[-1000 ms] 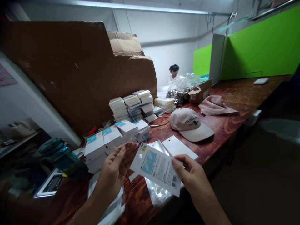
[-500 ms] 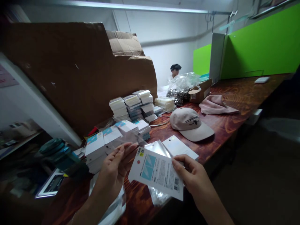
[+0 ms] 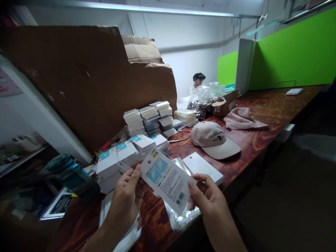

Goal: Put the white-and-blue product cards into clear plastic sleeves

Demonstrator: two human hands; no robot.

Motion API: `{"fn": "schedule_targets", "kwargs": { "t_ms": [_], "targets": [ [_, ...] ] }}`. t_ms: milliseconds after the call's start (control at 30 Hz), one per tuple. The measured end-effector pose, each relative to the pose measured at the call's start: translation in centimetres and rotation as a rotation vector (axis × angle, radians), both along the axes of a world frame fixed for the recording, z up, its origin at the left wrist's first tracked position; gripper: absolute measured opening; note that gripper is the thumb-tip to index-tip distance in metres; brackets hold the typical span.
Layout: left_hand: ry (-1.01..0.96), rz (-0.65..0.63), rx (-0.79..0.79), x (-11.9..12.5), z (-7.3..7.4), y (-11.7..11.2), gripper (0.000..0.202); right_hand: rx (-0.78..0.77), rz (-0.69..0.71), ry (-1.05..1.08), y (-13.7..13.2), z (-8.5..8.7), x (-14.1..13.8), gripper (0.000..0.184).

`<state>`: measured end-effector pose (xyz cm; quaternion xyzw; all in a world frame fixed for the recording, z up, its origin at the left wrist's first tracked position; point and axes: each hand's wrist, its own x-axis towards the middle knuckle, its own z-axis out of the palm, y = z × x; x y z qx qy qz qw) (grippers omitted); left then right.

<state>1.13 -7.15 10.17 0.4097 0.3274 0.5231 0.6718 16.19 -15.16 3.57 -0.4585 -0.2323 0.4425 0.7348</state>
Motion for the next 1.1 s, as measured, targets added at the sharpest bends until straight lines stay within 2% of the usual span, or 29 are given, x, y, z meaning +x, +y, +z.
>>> {"fn": "schedule_targets", "kwargs": {
  "t_ms": [100,200,367,567,767,900,1000,1100],
  "targets": [
    [-0.019,0.075,0.026,-0.3,0.5,0.4,0.021,0.007,0.067,0.014,0.1,0.1,-0.2,0.031],
    [-0.01,0.084,0.049,-0.6,1.0,0.5,0.023,-0.025,0.095,-0.045,0.2,0.0,-0.3,0.033],
    [0.087,0.004,0.12,-1.0,0.3,0.2,0.019,-0.031,0.028,-0.098,-0.1,0.1,-0.3,0.033],
    [0.24,-0.142,0.163,-0.7,-1.0,-1.0,0.02,-0.014,0.066,-0.025,-0.1,-0.2,-1.3,0.031],
    [0.519,-0.267,0.416,-0.1,-1.0,-1.9,0.028,-0.018,0.094,0.107,0.1,-0.8,-1.6,0.027],
    [0.683,-0.295,0.539,-0.1,-1.8,-1.8,0.031,-0.006,0.14,0.198,-0.3,-0.4,-1.9,0.034],
    [0.746,-0.294,0.61,-0.3,-2.4,-1.6,0.032,0.013,0.162,0.264,-0.6,0.1,-2.2,0.04],
    [0.764,-0.312,0.679,-0.7,-2.3,-1.5,0.031,0.035,0.198,0.268,-0.6,0.3,-2.3,0.041]
  ]
}}
